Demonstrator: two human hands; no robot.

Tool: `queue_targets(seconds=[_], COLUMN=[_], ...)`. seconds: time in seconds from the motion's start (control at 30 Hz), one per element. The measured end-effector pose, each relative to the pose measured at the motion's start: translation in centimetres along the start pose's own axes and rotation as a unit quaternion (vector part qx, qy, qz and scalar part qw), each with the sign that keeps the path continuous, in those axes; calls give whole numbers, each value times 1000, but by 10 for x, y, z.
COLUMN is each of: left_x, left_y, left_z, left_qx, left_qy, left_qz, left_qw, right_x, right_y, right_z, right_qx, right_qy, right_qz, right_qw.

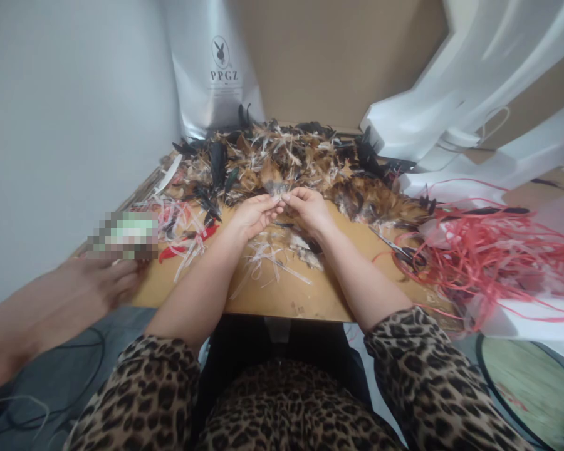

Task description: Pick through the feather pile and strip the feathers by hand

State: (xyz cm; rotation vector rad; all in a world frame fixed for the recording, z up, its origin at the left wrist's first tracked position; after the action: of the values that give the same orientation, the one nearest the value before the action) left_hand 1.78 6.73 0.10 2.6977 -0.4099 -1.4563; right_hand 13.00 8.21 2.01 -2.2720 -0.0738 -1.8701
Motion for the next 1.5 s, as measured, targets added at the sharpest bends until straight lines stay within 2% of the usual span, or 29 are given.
queue_targets(seconds=[0.17, 0.37, 0.5, 0.7, 1.13, 1.33, 1.5], left_x=[0, -2, -3, -4, 0, 0, -1], left_y=[-1, 1, 2, 4, -1, 1, 2], left_z=[1, 0, 1, -2, 1, 2, 0], left_qx=[-17, -31, -45, -38, 1, -15, -18], left_qy=[-11, -18, -26, -34, -54, -90, -108], left_qz=[-7, -20, -28, -30, -32, -31, -34], left_qw=[1000, 999, 998, 998, 998, 995, 993], right_x=[2, 6, 4, -2, -10, -10, -9], right_y=[2, 2, 2, 0, 0, -1, 1], right_z=[4, 5, 4, 2, 0, 1, -2], right_qx=[-22, -38, -40, -25, -23, -12, -22], right_qy=[9, 36, 26, -37, -66, -46, -86], right_qz=[-19, 7, -4, -21, -27, -43, -50], right_qw=[1000, 999, 999, 999, 997, 998, 995])
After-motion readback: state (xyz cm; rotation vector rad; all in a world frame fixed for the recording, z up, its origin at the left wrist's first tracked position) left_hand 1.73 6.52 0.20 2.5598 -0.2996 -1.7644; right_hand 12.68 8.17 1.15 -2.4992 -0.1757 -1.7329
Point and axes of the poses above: each hand's wrist, its own y-axis away from the middle knuckle, its own z-axis out of the back of the hand, x = y × z, the point moved 7 cm from there along -y, towards the middle knuckle, and after that the axes turned 2 degrees about -x, right-handed, at the moved point
